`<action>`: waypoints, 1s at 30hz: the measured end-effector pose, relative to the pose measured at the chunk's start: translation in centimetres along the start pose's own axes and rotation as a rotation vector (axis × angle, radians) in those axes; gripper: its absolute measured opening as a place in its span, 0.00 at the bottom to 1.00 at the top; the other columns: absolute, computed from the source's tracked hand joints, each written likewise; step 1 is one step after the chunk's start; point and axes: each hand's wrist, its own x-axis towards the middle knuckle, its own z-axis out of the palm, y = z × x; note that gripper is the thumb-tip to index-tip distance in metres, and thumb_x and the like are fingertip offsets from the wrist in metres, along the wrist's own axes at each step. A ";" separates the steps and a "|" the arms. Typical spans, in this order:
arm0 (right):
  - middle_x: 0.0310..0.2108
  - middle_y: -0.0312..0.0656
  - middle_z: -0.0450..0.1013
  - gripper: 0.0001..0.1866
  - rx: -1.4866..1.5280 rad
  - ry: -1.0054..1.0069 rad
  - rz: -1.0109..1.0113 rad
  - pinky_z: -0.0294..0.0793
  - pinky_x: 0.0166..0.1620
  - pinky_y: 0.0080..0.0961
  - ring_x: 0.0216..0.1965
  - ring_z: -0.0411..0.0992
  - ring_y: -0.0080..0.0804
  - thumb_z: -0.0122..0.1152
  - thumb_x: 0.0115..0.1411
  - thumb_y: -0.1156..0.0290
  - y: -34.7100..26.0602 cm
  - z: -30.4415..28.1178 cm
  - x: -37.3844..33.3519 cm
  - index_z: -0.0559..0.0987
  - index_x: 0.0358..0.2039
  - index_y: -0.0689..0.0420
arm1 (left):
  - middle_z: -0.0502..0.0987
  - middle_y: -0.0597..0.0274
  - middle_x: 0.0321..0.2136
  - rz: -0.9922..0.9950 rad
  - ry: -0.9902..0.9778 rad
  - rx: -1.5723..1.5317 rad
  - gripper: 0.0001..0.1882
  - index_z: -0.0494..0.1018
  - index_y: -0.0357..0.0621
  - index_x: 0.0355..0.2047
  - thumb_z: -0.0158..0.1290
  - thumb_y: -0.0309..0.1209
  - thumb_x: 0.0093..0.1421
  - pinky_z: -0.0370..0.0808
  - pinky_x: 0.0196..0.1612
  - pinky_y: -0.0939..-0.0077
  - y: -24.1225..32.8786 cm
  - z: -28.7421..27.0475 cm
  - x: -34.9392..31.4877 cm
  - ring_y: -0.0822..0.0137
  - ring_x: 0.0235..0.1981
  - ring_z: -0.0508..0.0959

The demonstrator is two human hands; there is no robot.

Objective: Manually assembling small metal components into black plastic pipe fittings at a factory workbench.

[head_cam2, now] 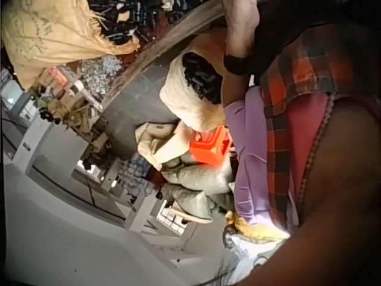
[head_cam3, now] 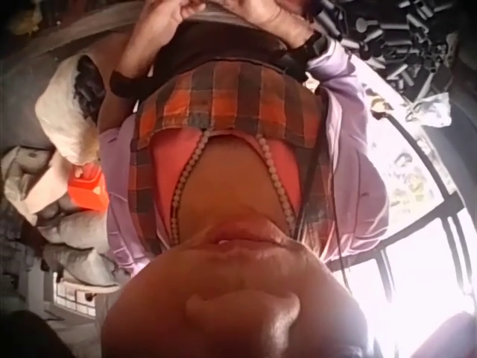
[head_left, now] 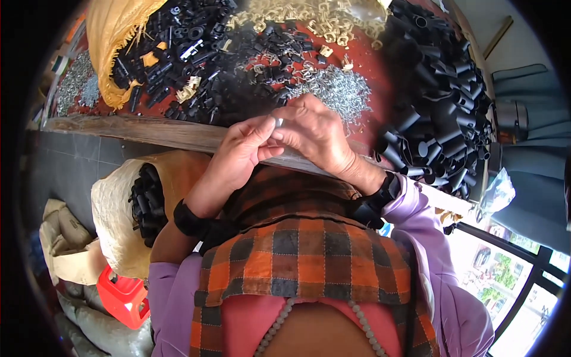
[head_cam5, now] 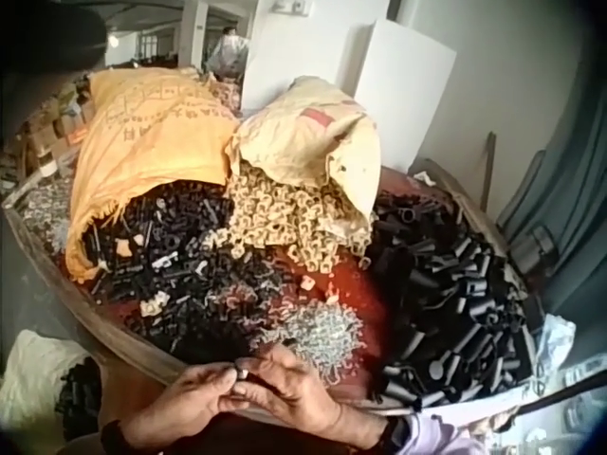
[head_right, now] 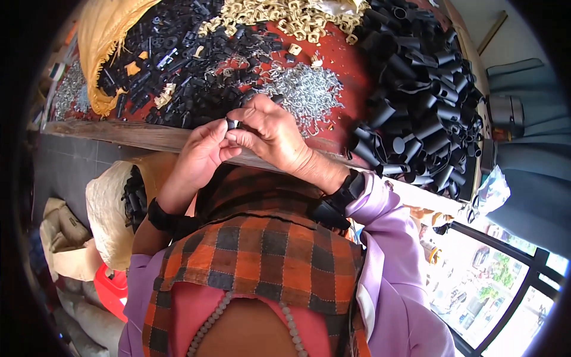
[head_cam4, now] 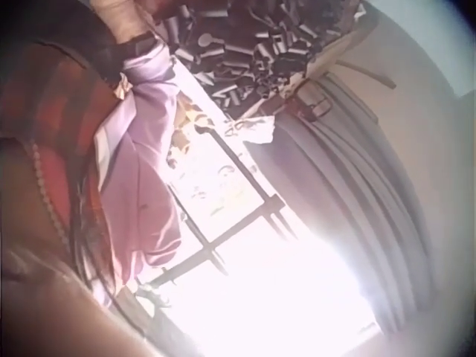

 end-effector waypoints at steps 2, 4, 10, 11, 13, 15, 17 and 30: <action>0.28 0.41 0.66 0.16 -0.018 -0.017 -0.050 0.70 0.29 0.23 0.26 0.68 0.32 0.61 0.45 0.74 -0.2 -0.4 -0.3 0.72 0.36 0.58 | 0.72 0.66 0.25 -0.015 -0.008 0.032 0.13 0.69 0.39 0.35 0.47 0.36 0.55 0.71 0.32 0.85 -0.3 0.2 0.0 0.77 0.26 0.72; 0.27 0.42 0.65 0.16 -0.029 -0.024 -0.069 0.70 0.29 0.23 0.26 0.68 0.33 0.60 0.45 0.74 -0.2 -1.0 -0.7 0.72 0.36 0.58 | 0.72 0.65 0.25 -0.021 -0.026 0.056 0.13 0.69 0.38 0.34 0.47 0.36 0.55 0.71 0.31 0.85 -0.5 0.0 0.1 0.76 0.26 0.72; 0.29 0.42 0.66 0.20 -0.882 -0.353 0.120 0.67 0.31 0.32 0.30 0.67 0.39 0.61 0.39 0.66 0.3 -9.0 -2.4 0.71 0.36 0.54 | 0.72 0.63 0.25 0.065 -0.092 0.192 0.13 0.69 0.38 0.34 0.47 0.36 0.55 0.70 0.29 0.86 -0.5 -1.4 0.2 0.76 0.25 0.72; 0.29 0.41 0.65 0.19 -1.055 -0.465 0.203 0.65 0.33 0.33 0.32 0.66 0.40 0.60 0.39 0.65 0.7 -10.4 -2.8 0.71 0.35 0.54 | 0.72 0.63 0.25 0.065 -0.091 0.189 0.13 0.69 0.38 0.34 0.47 0.36 0.55 0.70 0.29 0.86 -0.5 -1.3 0.3 0.76 0.25 0.72; 0.28 0.40 0.65 0.17 -1.093 -0.521 0.204 0.65 0.34 0.33 0.32 0.66 0.39 0.59 0.40 0.64 0.9 -11.9 -3.6 0.71 0.32 0.54 | 0.72 0.62 0.26 0.028 -0.094 0.197 0.13 0.68 0.37 0.35 0.47 0.36 0.55 0.70 0.29 0.86 -0.6 -1.0 0.5 0.75 0.25 0.72; 0.28 0.39 0.66 0.14 -1.164 -0.628 0.206 0.65 0.37 0.31 0.32 0.67 0.37 0.59 0.41 0.62 1.1 -12.8 -4.2 0.70 0.27 0.54 | 0.73 0.62 0.26 0.009 -0.094 0.198 0.14 0.68 0.37 0.36 0.47 0.35 0.55 0.70 0.29 0.86 -0.7 -0.7 0.5 0.75 0.26 0.72; 0.28 0.39 0.65 0.14 -1.129 -0.658 0.248 0.64 0.37 0.32 0.33 0.66 0.37 0.58 0.41 0.63 2.0 -12.9 -4.6 0.70 0.28 0.54 | 0.73 0.60 0.27 -0.013 -0.078 0.188 0.14 0.67 0.37 0.37 0.47 0.35 0.55 0.70 0.30 0.85 -0.8 -0.2 0.5 0.73 0.27 0.73; 0.32 0.41 0.67 0.15 -0.550 -0.329 0.389 0.66 0.35 0.24 0.32 0.68 0.30 0.58 0.45 0.69 -0.5 -14.8 -1.4 0.69 0.33 0.60 | 0.73 0.60 0.30 -0.048 -0.054 0.122 0.13 0.66 0.38 0.38 0.48 0.32 0.54 0.69 0.31 0.85 -0.4 -0.3 0.3 0.71 0.29 0.74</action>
